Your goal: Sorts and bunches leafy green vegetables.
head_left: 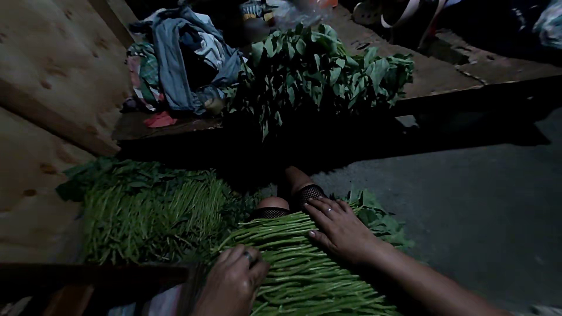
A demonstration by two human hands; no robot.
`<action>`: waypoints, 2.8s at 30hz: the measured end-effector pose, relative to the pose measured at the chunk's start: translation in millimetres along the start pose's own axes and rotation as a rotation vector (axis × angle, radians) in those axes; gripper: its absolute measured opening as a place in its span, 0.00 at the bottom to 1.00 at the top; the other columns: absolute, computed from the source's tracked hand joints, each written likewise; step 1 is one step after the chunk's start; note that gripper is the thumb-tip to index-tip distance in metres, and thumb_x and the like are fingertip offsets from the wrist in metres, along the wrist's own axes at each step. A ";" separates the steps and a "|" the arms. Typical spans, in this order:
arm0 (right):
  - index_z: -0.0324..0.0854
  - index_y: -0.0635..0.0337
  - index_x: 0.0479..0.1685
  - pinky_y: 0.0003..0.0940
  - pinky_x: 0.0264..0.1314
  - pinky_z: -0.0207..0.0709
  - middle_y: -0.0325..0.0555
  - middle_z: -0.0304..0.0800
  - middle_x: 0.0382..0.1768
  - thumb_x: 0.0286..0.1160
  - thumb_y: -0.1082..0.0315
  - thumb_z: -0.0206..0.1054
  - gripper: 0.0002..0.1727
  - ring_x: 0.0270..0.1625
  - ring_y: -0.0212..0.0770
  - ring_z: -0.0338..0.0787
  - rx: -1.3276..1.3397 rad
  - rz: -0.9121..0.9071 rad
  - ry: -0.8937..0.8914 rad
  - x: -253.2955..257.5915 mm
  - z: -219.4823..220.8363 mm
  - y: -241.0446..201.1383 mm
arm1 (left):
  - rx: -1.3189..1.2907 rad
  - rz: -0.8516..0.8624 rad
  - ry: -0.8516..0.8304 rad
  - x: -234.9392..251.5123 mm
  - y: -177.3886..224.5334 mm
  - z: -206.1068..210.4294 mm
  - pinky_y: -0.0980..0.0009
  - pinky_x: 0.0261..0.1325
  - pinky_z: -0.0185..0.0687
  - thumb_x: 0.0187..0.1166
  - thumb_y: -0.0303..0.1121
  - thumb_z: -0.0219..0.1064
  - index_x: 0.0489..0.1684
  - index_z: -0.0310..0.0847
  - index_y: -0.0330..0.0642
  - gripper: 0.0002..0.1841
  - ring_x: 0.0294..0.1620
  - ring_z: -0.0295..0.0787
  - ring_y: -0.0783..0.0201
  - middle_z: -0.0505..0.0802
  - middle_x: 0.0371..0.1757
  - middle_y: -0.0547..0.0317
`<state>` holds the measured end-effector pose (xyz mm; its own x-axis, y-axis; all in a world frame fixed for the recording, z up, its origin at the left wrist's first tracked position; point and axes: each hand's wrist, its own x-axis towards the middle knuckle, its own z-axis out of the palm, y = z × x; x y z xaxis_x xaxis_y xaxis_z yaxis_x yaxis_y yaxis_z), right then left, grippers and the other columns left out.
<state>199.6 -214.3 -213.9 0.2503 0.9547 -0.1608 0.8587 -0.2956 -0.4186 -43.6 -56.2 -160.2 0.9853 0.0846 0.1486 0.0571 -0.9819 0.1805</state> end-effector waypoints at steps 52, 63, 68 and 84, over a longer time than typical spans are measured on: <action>0.66 0.63 0.86 0.75 0.85 0.49 0.64 0.64 0.87 0.87 0.37 0.51 0.42 0.90 0.65 0.63 -0.002 -0.110 0.189 -49.6 34.7 -50.3 | -0.652 -0.219 -0.834 166.1 -60.7 27.8 0.43 0.65 0.78 0.78 0.43 0.75 0.78 0.73 0.39 0.31 0.54 0.89 0.48 0.92 0.54 0.44; 0.65 0.63 0.87 0.77 0.85 0.49 0.64 0.63 0.88 0.86 0.38 0.52 0.42 0.90 0.66 0.62 0.001 -0.106 0.172 -49.0 33.2 -51.0 | -0.756 -0.203 -0.844 168.7 -65.0 23.1 0.55 0.64 0.81 0.87 0.41 0.64 0.71 0.80 0.36 0.22 0.54 0.89 0.58 0.92 0.55 0.45; 0.69 0.61 0.85 0.75 0.82 0.55 0.64 0.67 0.85 0.84 0.36 0.53 0.42 0.87 0.66 0.68 0.017 -0.096 0.192 -46.4 28.1 -51.4 | -0.827 -0.281 -0.815 169.4 -62.7 29.0 0.62 0.55 0.84 0.78 0.34 0.74 0.69 0.79 0.35 0.23 0.44 0.87 0.63 0.91 0.48 0.50; 0.75 0.60 0.81 0.59 0.65 0.77 0.62 0.79 0.78 0.84 0.31 0.47 0.44 0.74 0.61 0.83 -0.129 -0.076 0.266 -37.9 24.7 -56.0 | -1.031 -0.443 -0.713 165.1 -65.1 33.2 0.70 0.56 0.84 0.83 0.32 0.69 0.61 0.84 0.36 0.14 0.47 0.88 0.70 0.91 0.51 0.55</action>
<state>130.9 -234.8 -206.4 0.2767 0.9542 0.1135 0.9250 -0.2325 -0.3004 120.7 16.1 -179.7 0.8018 -0.0554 -0.5950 0.5570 -0.2912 0.7778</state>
